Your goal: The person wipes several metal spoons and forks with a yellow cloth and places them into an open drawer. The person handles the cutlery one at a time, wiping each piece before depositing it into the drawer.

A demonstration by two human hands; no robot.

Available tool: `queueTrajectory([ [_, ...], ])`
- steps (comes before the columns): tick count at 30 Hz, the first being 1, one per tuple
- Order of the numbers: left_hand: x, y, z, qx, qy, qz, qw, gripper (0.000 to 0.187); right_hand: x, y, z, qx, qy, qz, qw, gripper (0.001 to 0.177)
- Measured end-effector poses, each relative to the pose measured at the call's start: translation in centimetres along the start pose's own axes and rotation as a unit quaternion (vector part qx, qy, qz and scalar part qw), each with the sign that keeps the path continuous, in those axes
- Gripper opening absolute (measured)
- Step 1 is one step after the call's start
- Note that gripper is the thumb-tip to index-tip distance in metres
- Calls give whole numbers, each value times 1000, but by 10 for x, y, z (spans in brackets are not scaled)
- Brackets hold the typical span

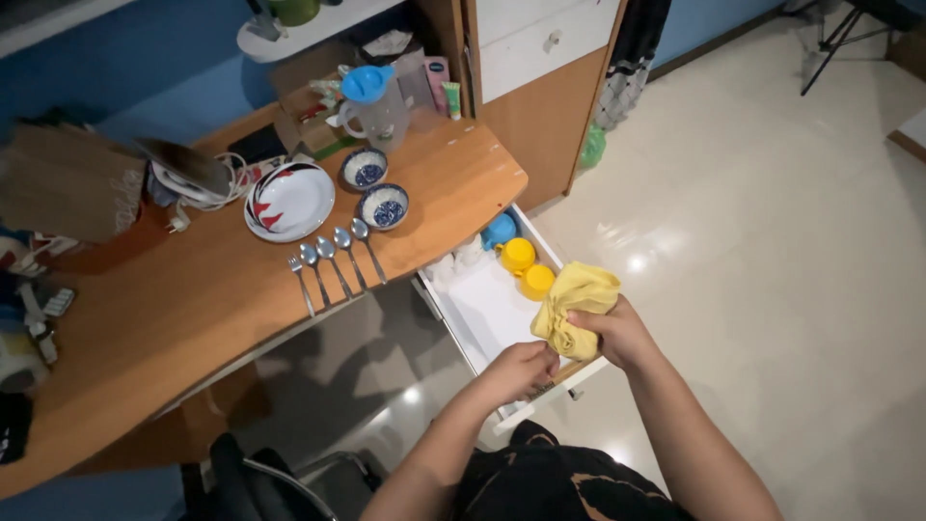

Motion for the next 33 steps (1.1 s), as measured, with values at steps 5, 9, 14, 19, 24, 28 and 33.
queueTrajectory([
  [5, -22, 33, 24, 85, 23, -50, 995, 28, 16, 14, -1, 49, -45, 88, 994, 37],
  [9, -18, 49, 19, 107, -6, -113, 988, 32, 22, 11, -5, 78, -53, 109, 990, 32],
  [14, 18, 15, -3, 19, -24, -45, 999, 28, 9, -15, -2, 27, -12, 38, 999, 44],
  [19, 7, 29, 26, 19, 20, 14, 1000, 27, 21, -15, 4, 76, -68, 103, 990, 37],
  [24, -21, 51, 33, 62, 8, -76, 995, 29, 28, -7, -3, 116, -68, 133, 982, 35],
  [28, 62, -15, -20, -97, -47, -11, 994, 27, 14, -10, -9, 52, -4, 69, 996, 51],
  [33, 29, -38, 10, -54, 20, 51, 997, 27, 22, 17, 5, 56, -54, 127, 989, 49],
])
Point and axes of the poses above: each hand's wrist, its own z-axis towards the middle knuckle, its own y-axis out of the palm, x = y × z, the point moved 3 cm from there along z, towards the middle knuckle, and after that the axes turned 2 degrees about z, right-handed, at the moved point
